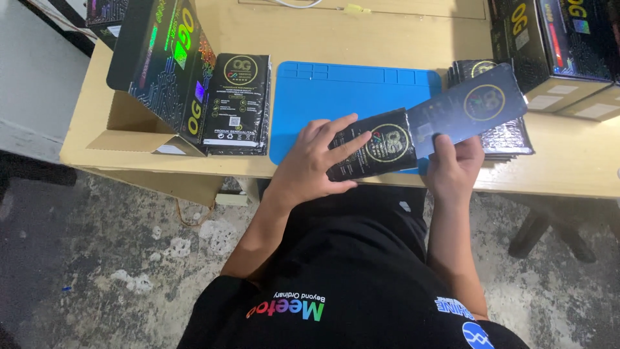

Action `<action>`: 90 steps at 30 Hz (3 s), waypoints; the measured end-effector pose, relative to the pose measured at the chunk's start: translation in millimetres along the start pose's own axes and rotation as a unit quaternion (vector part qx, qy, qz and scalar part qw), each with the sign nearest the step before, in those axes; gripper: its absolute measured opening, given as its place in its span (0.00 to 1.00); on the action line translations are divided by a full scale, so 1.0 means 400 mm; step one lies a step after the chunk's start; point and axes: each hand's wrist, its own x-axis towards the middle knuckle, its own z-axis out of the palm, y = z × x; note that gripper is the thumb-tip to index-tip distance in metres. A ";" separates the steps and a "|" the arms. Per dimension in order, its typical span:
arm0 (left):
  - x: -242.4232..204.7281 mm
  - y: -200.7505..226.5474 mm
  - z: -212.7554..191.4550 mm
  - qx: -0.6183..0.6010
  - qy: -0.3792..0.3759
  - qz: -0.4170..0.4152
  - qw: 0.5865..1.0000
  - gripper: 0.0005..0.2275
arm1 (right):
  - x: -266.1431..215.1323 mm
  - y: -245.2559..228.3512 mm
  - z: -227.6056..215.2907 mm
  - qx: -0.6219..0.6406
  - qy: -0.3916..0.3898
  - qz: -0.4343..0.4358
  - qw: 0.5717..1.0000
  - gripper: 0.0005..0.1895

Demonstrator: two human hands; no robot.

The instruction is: The person unpacks several small black packages labeled 'OG' from a larger box, removes the plastic wrapping, and displays the contents, which appear to be smartphone display assemblies. The person handles each unit individually, showing the front and back, then places them on a blue tray.

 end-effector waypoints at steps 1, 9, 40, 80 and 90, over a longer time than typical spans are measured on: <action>-0.003 -0.003 0.004 0.000 0.000 0.000 1.000 0.44 | -0.003 0.015 -0.009 0.000 0.000 0.000 1.000 0.09; -0.003 -0.003 0.005 -0.052 0.027 -0.034 0.998 0.42 | 0.005 -0.098 0.056 -0.135 -0.152 -0.100 0.974 0.25; 0.131 0.053 0.126 -0.443 0.164 -0.022 0.881 0.41 | 0.012 -0.154 0.080 -0.094 -0.239 -0.117 0.959 0.51; -0.200 0.012 -0.190 -0.063 0.162 -0.134 0.976 0.12 | 0.029 -0.197 -0.265 -0.399 0.057 -0.024 0.915 0.13; -0.172 0.056 -0.236 0.050 0.139 -0.255 0.955 0.22 | 0.010 -0.167 -0.231 -0.443 0.078 -0.005 0.893 0.18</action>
